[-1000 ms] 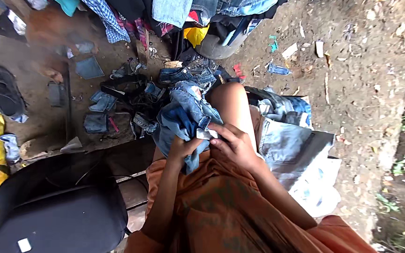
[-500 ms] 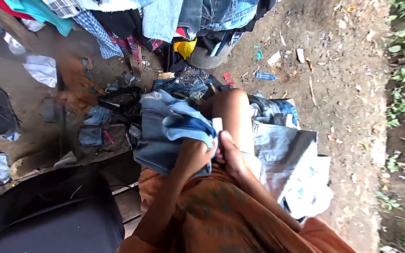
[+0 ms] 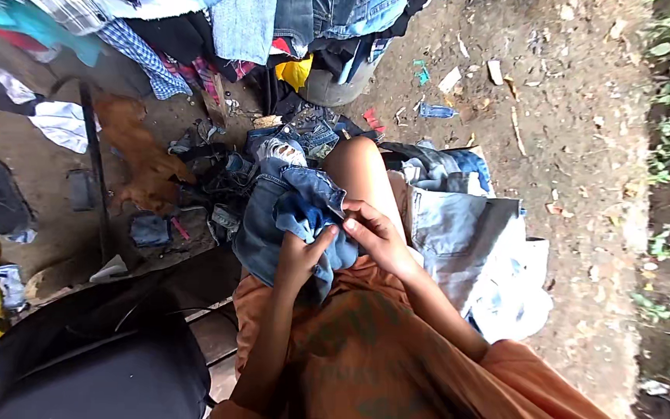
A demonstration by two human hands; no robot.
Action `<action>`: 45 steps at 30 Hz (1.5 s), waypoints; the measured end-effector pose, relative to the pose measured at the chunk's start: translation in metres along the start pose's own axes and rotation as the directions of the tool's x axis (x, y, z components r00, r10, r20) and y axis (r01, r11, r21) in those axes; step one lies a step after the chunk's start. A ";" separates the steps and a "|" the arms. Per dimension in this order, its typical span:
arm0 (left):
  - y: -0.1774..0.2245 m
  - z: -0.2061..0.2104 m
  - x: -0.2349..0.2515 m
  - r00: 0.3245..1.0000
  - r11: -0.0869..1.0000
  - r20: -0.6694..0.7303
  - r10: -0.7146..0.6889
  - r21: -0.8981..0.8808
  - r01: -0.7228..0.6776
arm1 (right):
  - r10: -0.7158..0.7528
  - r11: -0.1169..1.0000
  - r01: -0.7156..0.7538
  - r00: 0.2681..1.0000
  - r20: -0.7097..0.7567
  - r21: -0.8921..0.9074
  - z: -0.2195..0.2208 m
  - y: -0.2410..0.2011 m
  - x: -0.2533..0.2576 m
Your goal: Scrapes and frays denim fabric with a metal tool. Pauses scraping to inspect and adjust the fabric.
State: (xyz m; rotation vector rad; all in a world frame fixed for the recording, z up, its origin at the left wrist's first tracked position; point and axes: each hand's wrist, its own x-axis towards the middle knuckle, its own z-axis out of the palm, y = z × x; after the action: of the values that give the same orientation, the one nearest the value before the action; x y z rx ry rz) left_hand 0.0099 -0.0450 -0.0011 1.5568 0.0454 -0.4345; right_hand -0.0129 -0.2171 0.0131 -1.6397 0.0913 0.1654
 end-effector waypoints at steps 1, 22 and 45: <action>0.001 0.000 -0.001 1.000 1.000 -0.014 -0.008 -0.008 0.008 | -0.039 0.995 0.040 0.999 0.017 -0.091 0.000 0.000 0.002; -0.039 -0.008 0.007 0.979 0.960 0.072 0.190 -0.221 -0.170 | -0.300 0.847 0.256 0.954 -0.020 -0.466 0.005 0.044 -0.011; -0.026 -0.014 0.011 0.987 0.974 -0.159 -0.019 -0.226 -0.018 | -0.147 0.863 0.195 0.980 0.137 -0.467 -0.010 0.040 -0.002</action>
State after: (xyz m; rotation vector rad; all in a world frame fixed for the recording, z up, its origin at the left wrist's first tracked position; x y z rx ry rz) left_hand 0.0158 -0.0328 -0.0294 1.3631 0.2129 -0.2924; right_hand -0.0205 -0.2298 -0.0249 -2.1223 -0.1861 0.1365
